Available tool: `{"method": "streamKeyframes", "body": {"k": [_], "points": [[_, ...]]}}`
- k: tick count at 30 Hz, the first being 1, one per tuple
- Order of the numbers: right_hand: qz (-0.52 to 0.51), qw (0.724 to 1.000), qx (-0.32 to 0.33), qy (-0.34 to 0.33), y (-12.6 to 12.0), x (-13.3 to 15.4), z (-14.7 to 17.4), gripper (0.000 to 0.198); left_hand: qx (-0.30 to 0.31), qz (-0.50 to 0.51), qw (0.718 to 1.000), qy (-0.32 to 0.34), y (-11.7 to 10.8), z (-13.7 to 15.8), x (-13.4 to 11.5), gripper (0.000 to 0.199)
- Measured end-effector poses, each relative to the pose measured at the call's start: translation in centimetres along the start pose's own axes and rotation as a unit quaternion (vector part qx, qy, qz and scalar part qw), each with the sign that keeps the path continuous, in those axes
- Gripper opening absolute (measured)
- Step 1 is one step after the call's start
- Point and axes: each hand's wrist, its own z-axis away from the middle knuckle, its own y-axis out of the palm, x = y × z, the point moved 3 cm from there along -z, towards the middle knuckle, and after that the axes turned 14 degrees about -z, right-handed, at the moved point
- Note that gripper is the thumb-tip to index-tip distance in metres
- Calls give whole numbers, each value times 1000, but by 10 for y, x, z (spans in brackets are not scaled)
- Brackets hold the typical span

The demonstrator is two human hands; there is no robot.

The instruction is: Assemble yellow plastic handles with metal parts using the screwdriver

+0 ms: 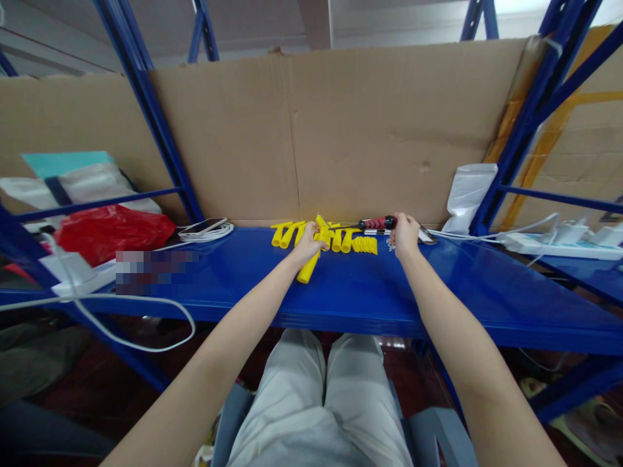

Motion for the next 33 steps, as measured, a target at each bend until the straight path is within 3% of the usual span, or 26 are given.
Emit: {"method": "streamKeyframes", "body": {"k": [6, 12, 14, 16, 20, 23, 26, 30, 33], "points": [[55, 997, 24, -57, 2, -2, 1, 16, -10, 1, 1000, 7, -2, 2, -4, 59], [138, 980, 143, 12, 14, -10, 17, 23, 0, 2, 1000, 28, 0, 2, -5, 58], [181, 955, 226, 65, 17, -14, 23, 28, -4, -1, 999, 39, 1, 1, -4, 59], [230, 912, 321, 109, 19, -20, 30, 31, -6, -6, 999, 46, 3, -1, -2, 60], [312, 836, 435, 120, 23, -35, 40, 37, 6, -15, 998, 60, 6, -3, 2, 65], [343, 809, 472, 76, 28, -46, 41, 37, 25, -8, 996, 85, 8, -4, 1, 61], [374, 798, 471, -33, 34, -50, 38, 31, 41, 1, 994, 100, 11, -3, -1, 59], [340, 827, 404, -193, 41, -41, 37, 26, 62, -7, 990, 123, 16, -2, -2, 60], [283, 847, 376, -249, 44, -35, 40, 28, 81, -31, 985, 151, 19, 1, -3, 56]]}}
